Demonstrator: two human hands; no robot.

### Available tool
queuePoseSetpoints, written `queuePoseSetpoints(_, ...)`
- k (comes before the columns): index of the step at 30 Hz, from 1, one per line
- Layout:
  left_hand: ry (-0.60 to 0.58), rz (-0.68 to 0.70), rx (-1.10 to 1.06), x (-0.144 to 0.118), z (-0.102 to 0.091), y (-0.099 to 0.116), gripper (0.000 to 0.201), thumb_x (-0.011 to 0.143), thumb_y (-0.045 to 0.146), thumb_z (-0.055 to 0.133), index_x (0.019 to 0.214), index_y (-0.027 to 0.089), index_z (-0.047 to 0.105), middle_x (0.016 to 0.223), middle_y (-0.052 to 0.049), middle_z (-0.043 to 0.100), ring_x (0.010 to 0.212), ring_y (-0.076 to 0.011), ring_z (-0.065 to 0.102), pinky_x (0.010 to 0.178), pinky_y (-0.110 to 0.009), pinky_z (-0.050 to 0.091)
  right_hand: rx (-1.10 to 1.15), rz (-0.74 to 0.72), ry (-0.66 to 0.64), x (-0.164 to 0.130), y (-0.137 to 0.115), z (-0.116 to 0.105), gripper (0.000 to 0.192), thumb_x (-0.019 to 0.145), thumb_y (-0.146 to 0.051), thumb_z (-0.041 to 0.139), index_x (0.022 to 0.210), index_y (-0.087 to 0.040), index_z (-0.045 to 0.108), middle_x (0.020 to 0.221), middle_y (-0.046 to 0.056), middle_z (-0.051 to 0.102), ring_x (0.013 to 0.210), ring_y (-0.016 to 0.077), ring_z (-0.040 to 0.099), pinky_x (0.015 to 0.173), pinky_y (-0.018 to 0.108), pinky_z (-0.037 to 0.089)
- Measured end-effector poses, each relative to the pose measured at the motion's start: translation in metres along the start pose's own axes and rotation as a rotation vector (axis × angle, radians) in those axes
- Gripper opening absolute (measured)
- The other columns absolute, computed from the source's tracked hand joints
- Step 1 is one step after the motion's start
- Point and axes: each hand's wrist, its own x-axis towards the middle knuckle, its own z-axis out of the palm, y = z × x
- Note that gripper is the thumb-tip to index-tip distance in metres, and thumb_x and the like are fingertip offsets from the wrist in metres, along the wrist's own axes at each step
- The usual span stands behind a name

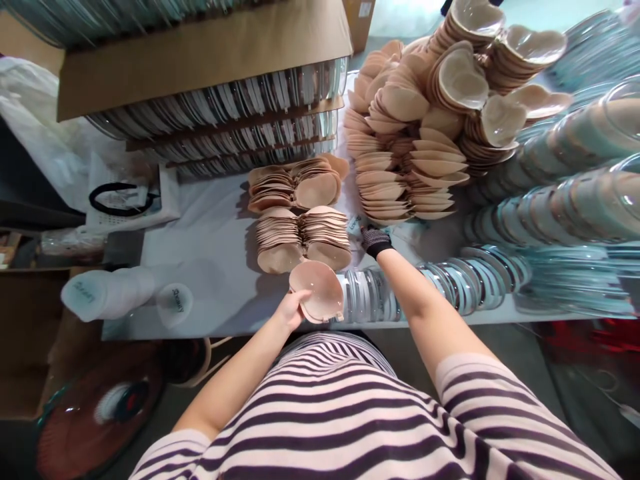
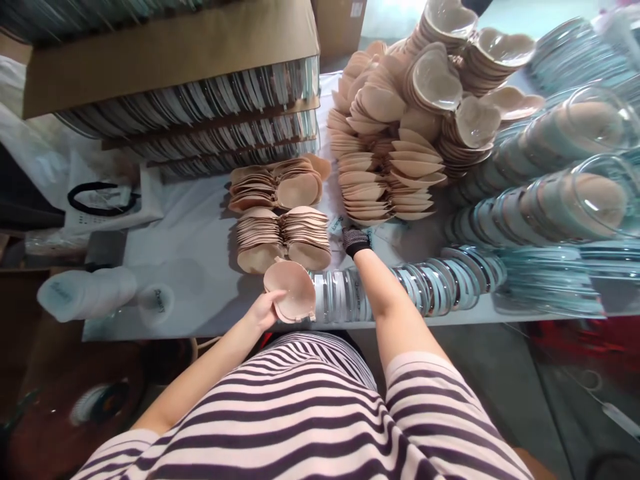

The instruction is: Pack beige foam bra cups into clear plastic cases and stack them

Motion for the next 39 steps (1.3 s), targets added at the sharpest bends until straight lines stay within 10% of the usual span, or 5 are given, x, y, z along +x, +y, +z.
queuePoseSetpoints(15, -0.102, 0.007, 0.081, 0.003, -0.003, 0.001, 0.042, 0.058, 0.009, 0.079, 0.098, 0.014, 0.072, 0.086, -0.009, 0.078, 0.1, -0.0311, 0.073, 0.103, -0.049, 0.052, 0.305, 0.227, 0.351, -0.017, -0.004, -0.036, 0.036, 0.097, -0.017, 0.041, 0.121, -0.009, 0.067, 0.119, 0.022, 0.071, 0.111, 0.0302, 0.066, 0.097, 0.041, 0.05)
queuePoseSetpoints(19, -0.156, -0.044, 0.113, 0.008, 0.002, 0.013, 0.036, 0.064, 0.016, 0.079, 0.1, 0.014, 0.073, 0.093, -0.012, 0.079, 0.106, -0.0331, 0.071, 0.104, -0.048, 0.052, 0.686, -0.319, 0.667, -0.076, -0.034, -0.07, 0.027, 0.091, -0.015, 0.044, 0.092, -0.017, 0.071, 0.114, 0.014, 0.073, 0.114, 0.0238, 0.065, 0.106, 0.039, 0.049)
queuePoseSetpoints(23, -0.318, -0.08, 0.119, 0.009, 0.01, 0.026, 0.039, 0.078, 0.036, 0.075, 0.108, 0.011, 0.073, 0.108, -0.015, 0.077, 0.117, -0.0347, 0.066, 0.107, -0.046, 0.05, 0.59, -0.798, 0.543, -0.134, -0.074, -0.063, 0.02, 0.089, -0.022, 0.055, 0.077, -0.023, 0.071, 0.131, 0.008, 0.069, 0.135, 0.0255, 0.053, 0.114, 0.048, 0.043)
queuePoseSetpoints(29, -0.569, -0.027, 0.104, 0.002, 0.018, 0.025, 0.07, 0.072, 0.064, 0.079, 0.121, 0.015, 0.07, 0.123, -0.017, 0.073, 0.125, -0.0369, 0.062, 0.108, -0.048, 0.049, 0.388, -0.492, 0.535, -0.167, -0.091, -0.024, 0.028, 0.094, -0.019, 0.049, 0.098, -0.022, 0.077, 0.117, 0.012, 0.074, 0.107, 0.0258, 0.069, 0.096, 0.043, 0.056)
queuePoseSetpoints(39, -0.371, 0.234, 0.398, 0.01, 0.01, -0.003, 0.048, 0.058, 0.004, 0.078, 0.103, 0.02, 0.074, 0.1, -0.006, 0.078, 0.114, -0.0309, 0.067, 0.105, -0.043, 0.051, 0.705, -0.184, 0.534, -0.211, -0.088, 0.01, 0.026, 0.093, -0.028, 0.052, 0.104, -0.021, 0.075, 0.106, 0.009, 0.075, 0.101, 0.0243, 0.069, 0.093, 0.038, 0.056)
